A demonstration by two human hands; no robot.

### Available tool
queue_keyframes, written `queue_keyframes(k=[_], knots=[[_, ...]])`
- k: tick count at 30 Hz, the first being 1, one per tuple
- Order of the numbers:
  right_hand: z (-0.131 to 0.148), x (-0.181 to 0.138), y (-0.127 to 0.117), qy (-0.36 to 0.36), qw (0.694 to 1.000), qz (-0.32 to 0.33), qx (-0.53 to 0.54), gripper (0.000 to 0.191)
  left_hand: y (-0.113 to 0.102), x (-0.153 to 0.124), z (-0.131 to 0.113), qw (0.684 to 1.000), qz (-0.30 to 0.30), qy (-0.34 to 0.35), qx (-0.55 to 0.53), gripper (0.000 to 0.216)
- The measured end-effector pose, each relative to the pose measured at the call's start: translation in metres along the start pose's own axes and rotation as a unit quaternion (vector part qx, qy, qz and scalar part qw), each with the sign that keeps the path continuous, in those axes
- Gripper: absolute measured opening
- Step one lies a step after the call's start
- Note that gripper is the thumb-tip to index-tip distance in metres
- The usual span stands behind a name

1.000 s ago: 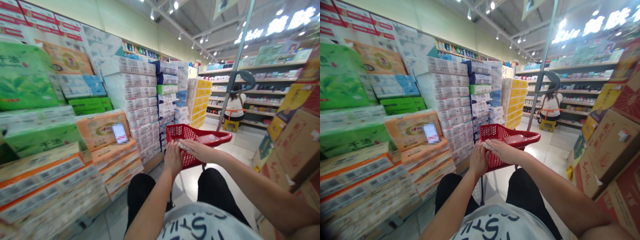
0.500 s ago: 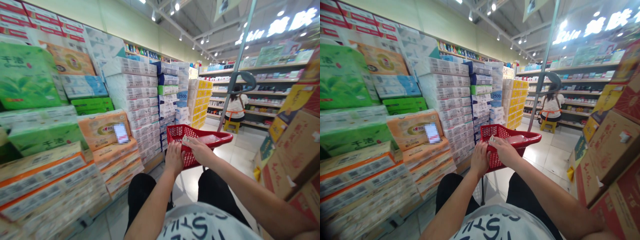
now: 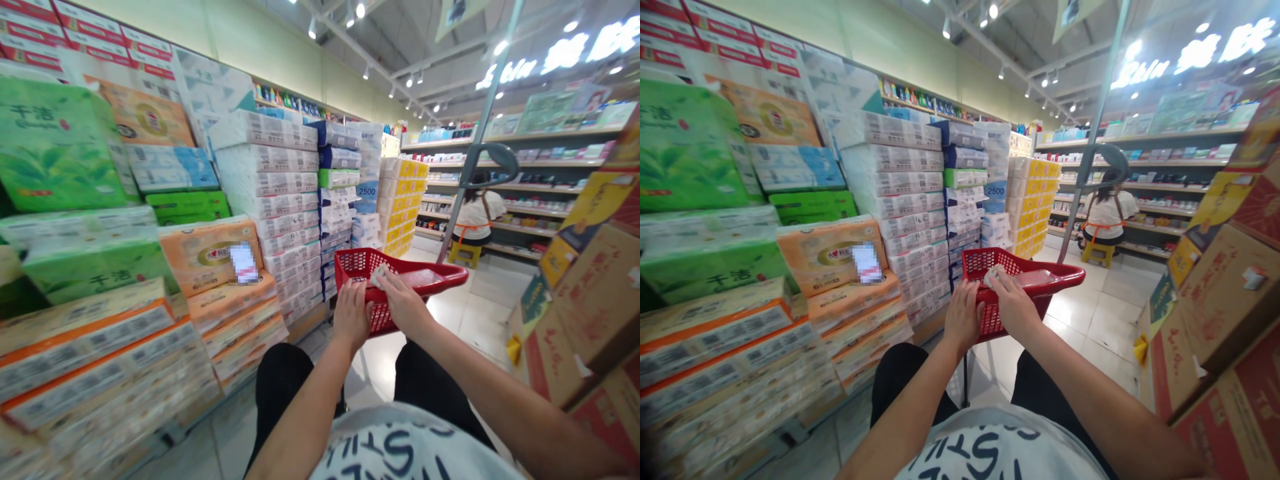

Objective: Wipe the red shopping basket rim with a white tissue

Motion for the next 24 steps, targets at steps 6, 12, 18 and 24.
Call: queue_keyframes(k=[6,12,18,24], knots=[[0.017,-0.001,-0.006,0.002,0.997,0.020,0.078,0.067,-0.012,0.019,-0.015,0.999,0.025,-0.002,-0.026,0.048],[-0.042,0.032,-0.050,0.098,0.995,0.008,0.007,0.035,-0.011,0.029,-0.016,0.998,0.048,0.010,-0.030,0.028],[-0.055,0.016,-0.023,0.018,0.994,0.019,-0.103,0.028,-0.017,0.031,-0.040,0.997,0.027,0.070,-0.032,0.037],[-0.054,0.002,-0.019,0.013,0.991,-0.079,-0.107,0.028,-0.020,0.035,-0.048,0.995,0.052,0.082,0.027,0.036]])
Point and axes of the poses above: each hand's wrist, its own x-axis towards the middle knuckle, its own y-axis out of the palm, z = x × y, the point moved 7 cm from there along x, towards the middle knuckle, and after that the axes turned 3 degrees about x, right-handed, at the moved point
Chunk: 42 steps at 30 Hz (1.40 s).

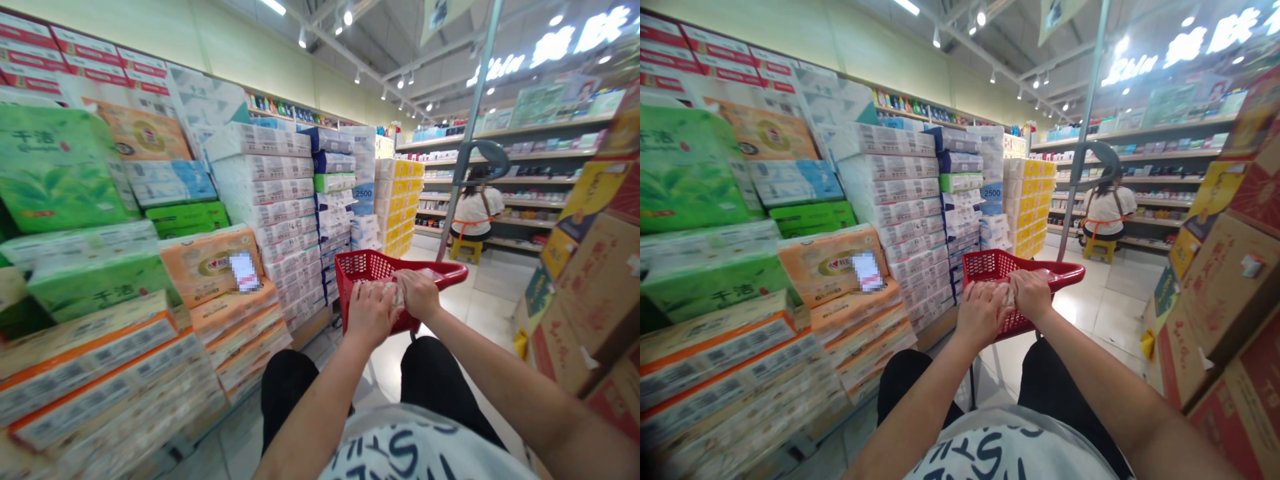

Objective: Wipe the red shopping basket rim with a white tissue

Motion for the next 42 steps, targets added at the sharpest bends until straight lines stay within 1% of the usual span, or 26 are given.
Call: queue_keyframes(k=[3,5,6,9,10,11,14,15,16,17,19,20,21,25,27,30,31,32,34,36,38,40,42], knots=[[0.000,0.000,-0.001,0.002,1.000,-0.028,-0.007,0.030,-0.003,-0.001,0.012,0.999,-0.017,-0.032,0.026,0.030],[-0.001,0.000,0.001,0.003,0.999,-0.035,-0.011,0.030,-0.003,-0.004,0.012,0.999,-0.025,-0.027,0.039,0.028],[-0.001,0.000,0.001,0.004,0.999,-0.037,-0.011,0.030,-0.001,-0.006,0.009,0.999,-0.022,-0.006,0.041,0.029],[-0.005,-0.001,0.003,0.012,0.999,-0.039,-0.010,0.030,0.004,-0.013,-0.007,0.995,0.004,0.093,0.028,0.030],[-0.006,-0.001,0.003,0.014,0.999,-0.038,-0.009,0.031,0.005,-0.015,-0.008,0.994,0.010,0.106,0.021,0.030],[-0.007,-0.001,0.002,0.017,0.999,-0.036,-0.010,0.031,0.005,-0.015,-0.006,0.995,0.012,0.101,0.015,0.030],[-0.008,-0.001,0.002,0.021,0.999,-0.031,-0.015,0.031,0.001,-0.013,0.012,1.000,0.000,0.010,0.012,0.031],[-0.008,-0.001,0.002,0.022,0.999,-0.031,-0.018,0.031,0.000,-0.012,0.015,1.000,-0.005,-0.010,0.013,0.032],[-0.007,-0.001,0.001,0.021,0.999,-0.033,-0.022,0.031,0.000,-0.012,0.015,1.000,-0.006,-0.010,0.012,0.032],[-0.007,-0.001,0.001,0.020,0.999,-0.038,-0.025,0.031,0.001,-0.011,0.011,1.000,-0.005,0.009,0.009,0.031],[-0.006,-0.001,0.000,0.019,0.998,-0.044,-0.028,0.031,0.003,-0.012,0.000,0.998,0.004,0.070,-0.003,0.028],[-0.005,-0.002,0.001,0.019,0.998,-0.045,-0.028,0.031,0.004,-0.012,-0.003,0.996,0.009,0.089,-0.007,0.028],[-0.005,-0.002,0.001,0.019,0.998,-0.045,-0.027,0.031,0.004,-0.011,-0.003,0.996,0.011,0.091,-0.009,0.028],[-0.004,-0.003,0.002,0.016,0.998,-0.046,-0.028,0.030,0.002,-0.008,0.012,1.000,0.012,0.020,0.001,0.030],[-0.003,-0.004,0.002,0.015,0.998,-0.048,-0.027,0.030,0.002,-0.008,0.010,0.999,0.015,0.032,0.003,0.032],[-0.002,-0.004,0.001,0.015,0.999,-0.047,-0.022,0.030,0.003,-0.011,0.003,0.995,0.020,0.093,-0.007,0.032],[-0.002,-0.004,0.000,0.015,0.999,-0.047,-0.021,0.030,0.003,-0.011,0.004,0.995,0.022,0.097,-0.011,0.032],[-0.001,-0.004,0.000,0.015,0.999,-0.046,-0.020,0.030,0.003,-0.011,0.007,0.996,0.023,0.085,-0.016,0.031],[0.000,-0.004,0.000,0.014,0.999,-0.045,-0.021,0.030,0.002,-0.009,0.019,0.999,0.021,0.034,-0.022,0.032],[0.000,-0.004,0.000,0.016,0.999,-0.047,-0.023,0.030,0.000,-0.009,0.025,1.000,0.012,-0.007,-0.025,0.032],[0.000,-0.004,0.000,0.017,0.998,-0.046,-0.024,0.030,-0.001,-0.011,0.021,1.000,0.007,-0.008,-0.022,0.032],[0.001,-0.004,0.001,0.018,0.999,-0.045,-0.024,0.030,-0.001,-0.012,0.013,1.000,0.007,0.015,-0.019,0.030],[0.002,-0.004,0.000,0.016,0.999,-0.045,-0.024,0.031,-0.001,-0.013,0.011,0.999,0.011,0.024,-0.021,0.030]])
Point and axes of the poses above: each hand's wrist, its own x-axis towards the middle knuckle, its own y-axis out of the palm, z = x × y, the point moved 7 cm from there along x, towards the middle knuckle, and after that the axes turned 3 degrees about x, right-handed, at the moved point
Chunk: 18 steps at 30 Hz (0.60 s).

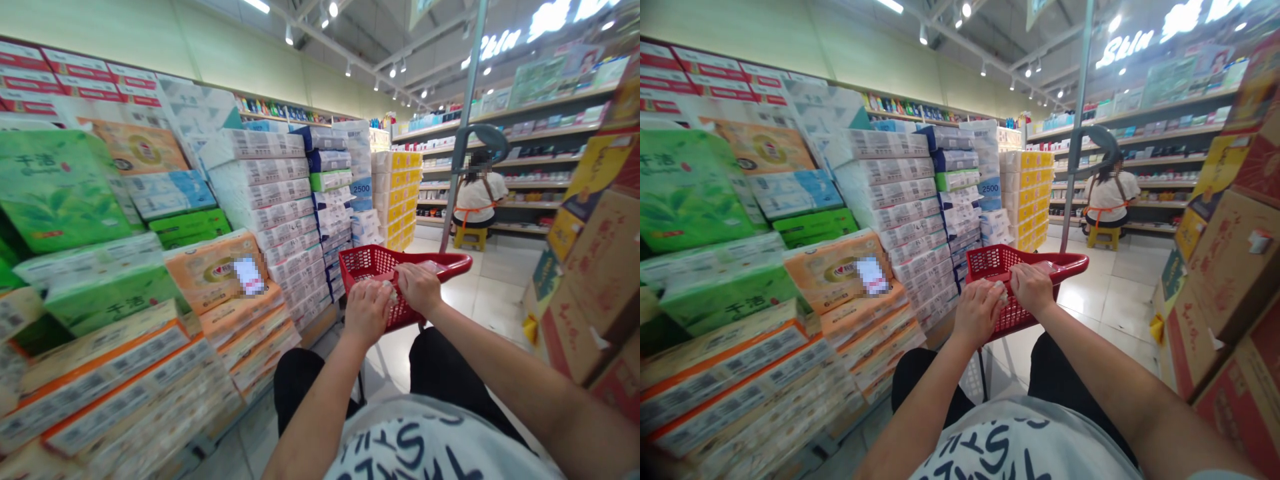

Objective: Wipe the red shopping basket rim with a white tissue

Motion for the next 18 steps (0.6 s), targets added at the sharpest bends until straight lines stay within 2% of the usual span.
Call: queue_keyframes(k=[5,12,16,18], knots=[[0.005,0.003,0.000,0.006,1.000,0.004,-0.001,0.031,-0.001,0.005,0.019,0.997,-0.007,-0.075,0.020,0.025],[0.015,0.006,-0.002,-0.005,1.000,-0.012,-0.013,0.028,0.004,0.004,-0.006,0.996,0.000,-0.020,0.088,0.032],[0.023,0.007,-0.004,-0.008,1.000,-0.016,-0.020,0.026,0.000,0.009,0.014,0.993,0.032,-0.075,0.085,0.022],[0.028,0.008,-0.003,-0.006,1.000,-0.015,-0.024,0.026,-0.003,0.012,0.023,0.989,0.044,-0.099,0.104,0.024]])
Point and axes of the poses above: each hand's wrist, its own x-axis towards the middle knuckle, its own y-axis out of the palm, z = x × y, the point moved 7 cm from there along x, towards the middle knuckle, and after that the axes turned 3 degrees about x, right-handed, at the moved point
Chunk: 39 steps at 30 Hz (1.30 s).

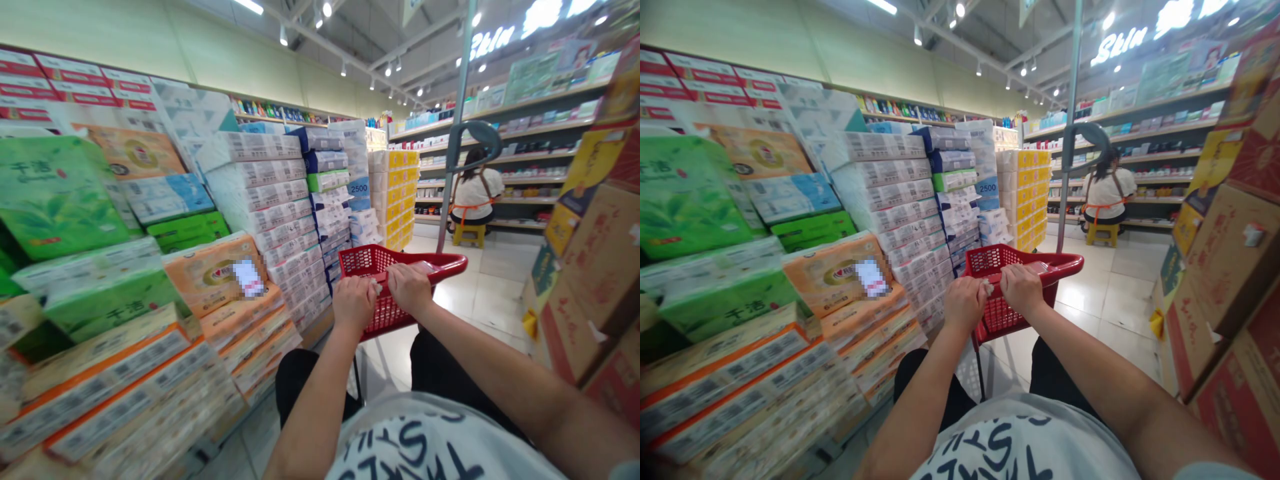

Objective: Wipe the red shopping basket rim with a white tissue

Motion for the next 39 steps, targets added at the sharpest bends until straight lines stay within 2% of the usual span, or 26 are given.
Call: queue_keyframes(k=[3,7,9,12,14,16,19,23,25,28,30,32,36,39], knots=[[0.008,0.002,0.003,0.006,1.000,0.008,-0.007,0.026,0.000,-0.001,-0.001,0.999,-0.001,-0.001,0.035,0.027],[0.014,0.003,0.007,0.011,0.999,0.025,-0.022,0.026,0.002,-0.015,-0.014,0.997,-0.033,0.058,0.032,0.028],[0.016,0.003,0.008,0.009,0.999,0.031,-0.027,0.026,0.002,-0.019,-0.013,0.996,-0.045,0.069,0.016,0.032],[0.020,0.004,0.009,0.007,0.999,0.038,-0.025,0.027,0.005,-0.010,0.002,1.000,-0.015,0.016,0.003,0.025],[0.025,0.004,0.009,0.007,0.999,0.039,-0.024,0.027,0.008,0.001,0.013,0.999,0.023,-0.034,0.013,0.027],[0.028,0.005,0.010,0.010,0.999,0.041,-0.025,0.027,0.010,0.008,0.018,0.997,0.046,-0.054,0.030,0.030],[0.030,0.004,0.010,0.012,0.999,0.043,-0.029,0.026,0.011,0.001,0.013,0.999,0.027,-0.020,0.043,0.029],[0.025,0.002,0.008,0.013,0.999,0.034,-0.032,0.025,0.010,-0.023,-0.006,0.995,-0.055,0.080,0.029,0.031],[0.021,0.002,0.008,0.013,0.999,0.035,-0.032,0.024,0.010,-0.021,-0.007,0.996,-0.056,0.070,0.019,0.031],[0.017,0.003,0.009,0.014,0.999,0.039,-0.031,0.026,0.015,-0.002,-0.002,1.000,0.009,0.005,0.018,0.025],[0.016,0.003,0.009,0.018,0.999,0.037,-0.029,0.027,0.016,0.007,-0.001,0.999,0.034,-0.010,0.023,0.027],[0.015,0.002,0.008,0.019,0.999,0.034,-0.029,0.027,0.015,0.005,-0.004,0.999,0.025,0.011,0.020,0.025],[0.013,0.000,0.005,0.016,0.999,0.030,-0.031,0.026,0.008,-0.014,-0.012,0.997,-0.047,0.058,0.010,0.028],[0.012,-0.001,0.004,0.017,0.999,0.032,-0.027,0.027,0.012,-0.006,-0.010,0.999,-0.005,0.033,0.003,0.025]])
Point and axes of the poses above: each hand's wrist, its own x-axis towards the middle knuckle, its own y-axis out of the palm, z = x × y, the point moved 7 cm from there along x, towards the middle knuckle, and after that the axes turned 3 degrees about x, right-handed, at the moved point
